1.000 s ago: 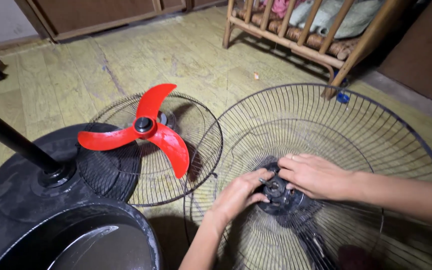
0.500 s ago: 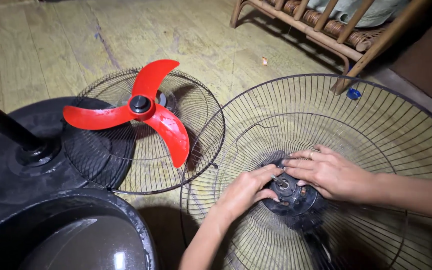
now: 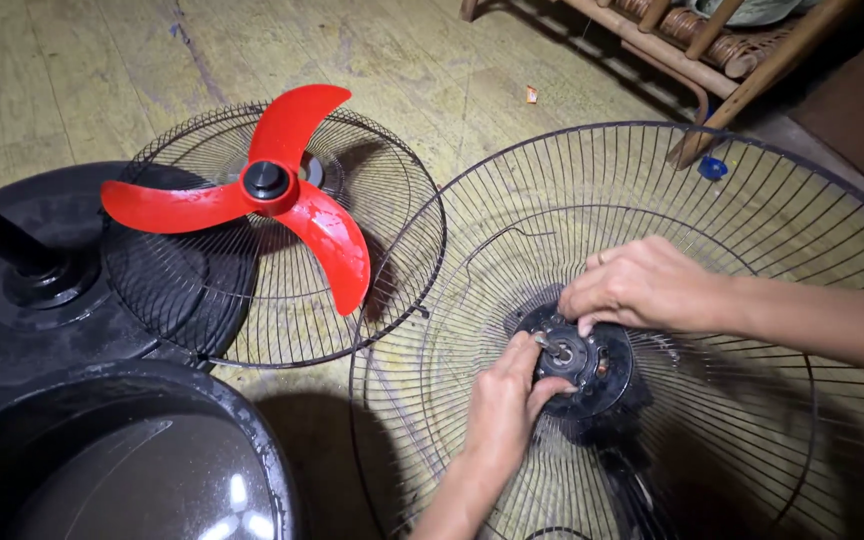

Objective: The person removes the central hub cap and motor housing from a standing electric fan by unscrewing and pulling components apart. They then wash the removed hub cap in a basin of water.

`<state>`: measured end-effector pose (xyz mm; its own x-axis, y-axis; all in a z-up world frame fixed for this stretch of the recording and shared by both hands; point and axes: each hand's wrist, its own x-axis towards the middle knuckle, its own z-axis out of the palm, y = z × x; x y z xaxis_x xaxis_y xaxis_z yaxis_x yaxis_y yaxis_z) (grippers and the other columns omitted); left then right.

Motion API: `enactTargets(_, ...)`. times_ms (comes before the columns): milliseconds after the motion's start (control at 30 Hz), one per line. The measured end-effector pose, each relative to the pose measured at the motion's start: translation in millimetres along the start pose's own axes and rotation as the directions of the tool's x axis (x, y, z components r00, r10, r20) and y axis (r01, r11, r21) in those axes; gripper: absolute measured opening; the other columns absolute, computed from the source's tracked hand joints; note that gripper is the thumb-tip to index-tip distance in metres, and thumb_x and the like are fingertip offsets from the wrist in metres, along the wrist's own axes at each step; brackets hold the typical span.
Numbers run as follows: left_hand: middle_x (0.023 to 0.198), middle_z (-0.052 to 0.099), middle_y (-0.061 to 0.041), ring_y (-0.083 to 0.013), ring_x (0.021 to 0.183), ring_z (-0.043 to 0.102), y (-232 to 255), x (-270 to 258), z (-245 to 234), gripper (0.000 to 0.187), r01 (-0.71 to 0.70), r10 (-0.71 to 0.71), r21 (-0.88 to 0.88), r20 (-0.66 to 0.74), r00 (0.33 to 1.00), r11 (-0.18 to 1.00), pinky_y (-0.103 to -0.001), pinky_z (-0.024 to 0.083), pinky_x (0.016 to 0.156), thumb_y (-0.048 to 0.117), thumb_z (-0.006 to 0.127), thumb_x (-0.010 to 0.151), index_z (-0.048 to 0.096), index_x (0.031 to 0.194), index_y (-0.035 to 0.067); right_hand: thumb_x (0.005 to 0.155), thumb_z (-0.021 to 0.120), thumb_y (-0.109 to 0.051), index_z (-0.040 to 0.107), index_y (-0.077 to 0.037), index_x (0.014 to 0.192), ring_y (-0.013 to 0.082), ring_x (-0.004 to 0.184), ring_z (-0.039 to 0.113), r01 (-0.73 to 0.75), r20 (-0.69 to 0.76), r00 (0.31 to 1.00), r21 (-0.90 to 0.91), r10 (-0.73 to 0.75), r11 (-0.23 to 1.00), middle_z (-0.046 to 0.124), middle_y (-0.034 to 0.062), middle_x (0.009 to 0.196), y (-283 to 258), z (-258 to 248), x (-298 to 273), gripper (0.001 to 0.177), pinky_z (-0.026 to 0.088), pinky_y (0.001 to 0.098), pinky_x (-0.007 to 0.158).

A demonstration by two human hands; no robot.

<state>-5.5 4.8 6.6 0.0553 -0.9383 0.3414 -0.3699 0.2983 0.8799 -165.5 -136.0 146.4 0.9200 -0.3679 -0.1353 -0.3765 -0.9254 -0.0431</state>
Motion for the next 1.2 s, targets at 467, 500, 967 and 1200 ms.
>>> enactTargets(467, 0.106, 0.07, -0.025, -0.0455, 0.096, 0.067, 54.1, -8.1, 5.8, 0.047, 0.365, -0.355, 0.102, -0.109, 0.929, 0.925, -0.049, 0.053, 0.08, 0.022, 0.085, 0.08, 0.063, 0.112, -0.004, 0.082, 0.068, -0.051, 0.064, -0.01, 0.085, 0.0332, 0.091, 0.066, 0.198, 0.112, 0.973, 0.03, -0.2, 0.98, 0.066, 0.0063, 0.089, 28.0, 2.4, 27.5, 0.042, 0.053, 0.0462, 0.072)
enactTargets(500, 0.106, 0.07, -0.025, -0.0444, 0.097, 0.068, 51.0, -7.2, 2.4, 0.05, 0.337, -0.327, 0.076, -0.114, 0.938, 0.938, -0.048, 0.054, 0.083, 0.019, 0.085, 0.076, 0.063, 0.114, -0.004, 0.083, 0.068, -0.048, 0.065, -0.009, 0.089, 0.0337, 0.096, 0.065, 0.179, 0.127, 0.975, 0.045, -0.183, 0.983, 0.065, 0.0077, 0.093, 26.0, 3.2, 25.6, 0.04, 0.053, 0.0462, 0.076)
enactTargets(967, 0.11, 0.065, -0.023, -0.0426, 0.106, 0.063, 11.1, 11.2, 10.5, 0.018, 0.394, -0.392, 0.21, -0.055, 0.918, 0.895, -0.049, 0.05, 0.095, 0.006, 0.06, 0.085, 0.066, 0.101, 0.0, 0.068, 0.084, -0.043, 0.064, -0.008, 0.127, 0.0268, 0.118, 0.054, -0.387, 0.05, 0.921, -0.014, 0.387, 0.922, 0.057, 0.0076, 0.117, -70.6, 19.6, -27.1, 0.071, 0.043, 0.0441, 0.095)
enactTargets(1200, 0.104, 0.063, -0.019, -0.0397, 0.102, 0.06, 24.1, -2.4, 21.3, 0.018, 0.33, -0.298, 0.102, -0.242, 0.923, 0.939, -0.049, 0.051, 0.088, 0.004, 0.059, 0.085, 0.066, 0.102, 0.002, 0.071, 0.083, -0.036, 0.064, -0.003, 0.126, 0.0286, 0.114, 0.056, -0.405, -0.068, 0.909, 0.079, 0.41, 0.911, 0.058, 0.0102, 0.11, -76.0, 35.6, -34.0, 0.067, 0.044, 0.0443, 0.095)
